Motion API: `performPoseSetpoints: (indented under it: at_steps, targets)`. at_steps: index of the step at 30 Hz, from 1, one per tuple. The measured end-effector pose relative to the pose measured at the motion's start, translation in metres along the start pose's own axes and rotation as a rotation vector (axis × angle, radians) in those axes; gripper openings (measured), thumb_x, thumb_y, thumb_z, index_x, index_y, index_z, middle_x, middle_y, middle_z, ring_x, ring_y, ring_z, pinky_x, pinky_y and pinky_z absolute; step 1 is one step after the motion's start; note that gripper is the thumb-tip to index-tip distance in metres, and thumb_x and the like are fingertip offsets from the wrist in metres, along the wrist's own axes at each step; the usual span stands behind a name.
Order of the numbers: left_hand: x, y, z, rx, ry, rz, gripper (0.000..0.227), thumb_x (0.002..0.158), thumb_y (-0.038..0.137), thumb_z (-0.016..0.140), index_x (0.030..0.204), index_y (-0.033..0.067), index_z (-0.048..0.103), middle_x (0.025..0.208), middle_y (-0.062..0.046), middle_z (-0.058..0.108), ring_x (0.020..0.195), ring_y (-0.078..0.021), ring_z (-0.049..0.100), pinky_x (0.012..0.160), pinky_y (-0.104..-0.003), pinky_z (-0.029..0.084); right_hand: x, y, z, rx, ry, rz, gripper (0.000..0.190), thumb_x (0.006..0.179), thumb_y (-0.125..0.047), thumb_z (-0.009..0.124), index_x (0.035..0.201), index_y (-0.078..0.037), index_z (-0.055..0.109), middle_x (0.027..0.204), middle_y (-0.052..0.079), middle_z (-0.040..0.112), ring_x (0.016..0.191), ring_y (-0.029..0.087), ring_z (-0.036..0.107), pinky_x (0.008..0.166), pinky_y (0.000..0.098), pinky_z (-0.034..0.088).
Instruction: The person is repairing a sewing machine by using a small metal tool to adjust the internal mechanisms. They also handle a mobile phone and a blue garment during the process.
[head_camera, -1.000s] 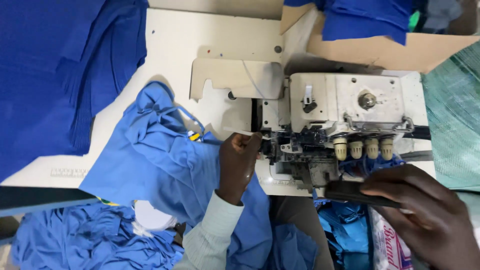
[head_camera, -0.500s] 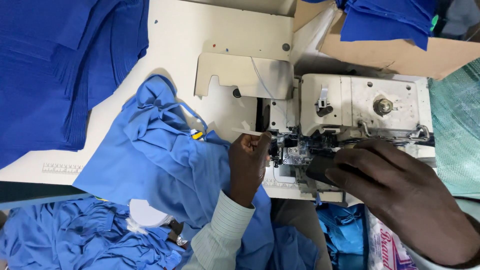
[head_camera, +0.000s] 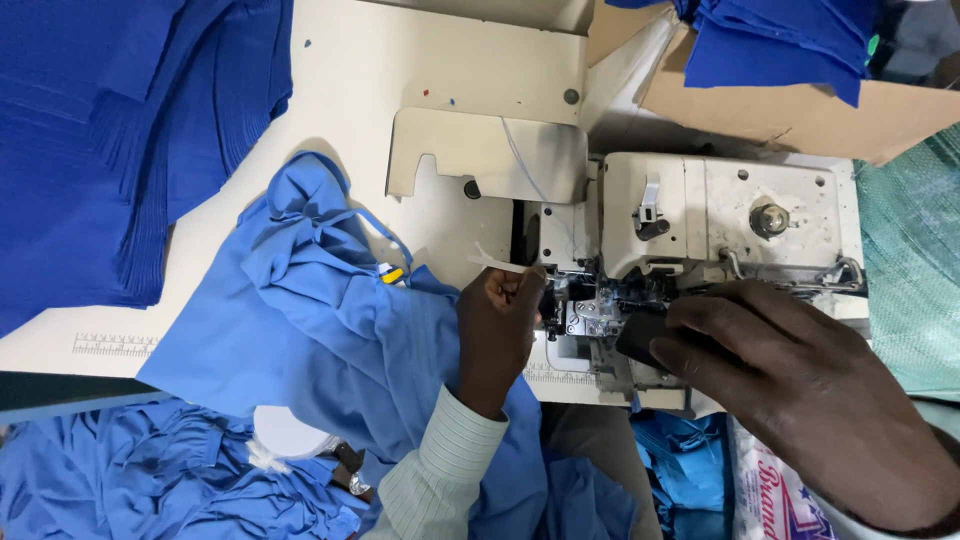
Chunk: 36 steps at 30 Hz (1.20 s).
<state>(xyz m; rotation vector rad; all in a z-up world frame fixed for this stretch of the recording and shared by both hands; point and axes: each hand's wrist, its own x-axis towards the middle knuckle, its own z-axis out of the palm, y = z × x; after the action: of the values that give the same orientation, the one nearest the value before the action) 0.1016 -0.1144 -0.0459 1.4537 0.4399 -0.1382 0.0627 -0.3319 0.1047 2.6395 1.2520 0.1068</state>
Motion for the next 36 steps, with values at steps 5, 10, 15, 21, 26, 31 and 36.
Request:
performPoseSetpoints:
  at_steps: [5,10,15,21,26,31,36]
  targets:
    - [0.0,0.005,-0.003,0.008,-0.031,0.002,0.029,0.092,0.031,0.068,0.075,0.0086,0.061,0.062,-0.004,0.061,0.056,-0.0148,0.062,0.052,-0.031,0.047,0.005,0.0,-0.004,0.008,0.005,-0.002,0.034,0.093,-0.025,0.055,0.126,-0.019,0.063,0.131,0.005,0.061,0.119,0.031,0.058,0.092,0.0434,0.054]
    - [0.001,0.008,-0.004,0.012,-0.076,-0.026,0.028,0.094,0.03,0.067,0.081,0.0059,0.066,0.061,-0.009,0.068,0.051,-0.0146,0.06,0.05,-0.03,0.049,0.004,0.002,-0.005,0.015,0.016,-0.015,0.032,0.094,-0.023,0.055,0.125,-0.017,0.063,0.132,0.008,0.061,0.117,0.031,0.059,0.086,0.0436,0.055]
    - [0.002,0.008,-0.004,0.056,-0.083,0.002,0.028,0.094,0.032,0.066,0.08,0.0067,0.067,0.061,-0.007,0.069,0.055,-0.0143,0.064,0.056,-0.031,0.052,0.006,0.002,-0.006,-0.011,0.021,-0.005,0.031,0.093,-0.022,0.058,0.123,-0.018,0.064,0.13,0.007,0.061,0.118,0.031,0.059,0.088,0.0433,0.055]
    - [0.004,0.007,-0.005,0.061,-0.099,0.041,0.027,0.095,0.031,0.065,0.082,0.007,0.068,0.062,-0.006,0.067,0.056,-0.0143,0.066,0.059,-0.031,0.054,0.007,0.004,-0.005,0.009,0.068,0.003,0.033,0.095,-0.02,0.055,0.127,-0.016,0.064,0.132,0.009,0.061,0.12,0.034,0.058,0.095,0.0435,0.053]
    - [0.006,0.006,-0.007,0.108,-0.107,0.055,0.029,0.095,0.034,0.064,0.084,0.0074,0.068,0.064,-0.005,0.069,0.057,-0.0136,0.068,0.059,-0.031,0.056,0.009,0.008,-0.007,0.001,0.081,0.003,0.039,0.093,-0.012,0.057,0.131,-0.015,0.062,0.134,0.01,0.06,0.117,0.034,0.059,0.094,0.0436,0.053]
    - [0.005,0.011,-0.007,0.053,-0.109,-0.009,0.026,0.095,0.03,0.067,0.086,0.006,0.068,0.064,-0.007,0.069,0.056,-0.0137,0.067,0.058,-0.029,0.056,0.009,0.01,-0.008,0.012,0.067,0.038,0.043,0.086,-0.007,0.063,0.128,-0.016,0.062,0.132,0.009,0.061,0.114,0.034,0.06,0.086,0.0454,0.055]
    - [0.006,0.011,-0.008,0.07,-0.115,-0.018,0.025,0.095,0.03,0.066,0.087,0.0065,0.069,0.064,-0.007,0.071,0.055,-0.0133,0.066,0.058,-0.03,0.056,0.011,0.009,-0.01,0.044,0.068,0.054,0.042,0.086,-0.007,0.064,0.126,-0.017,0.063,0.131,0.009,0.062,0.115,0.034,0.061,0.086,0.0463,0.056]
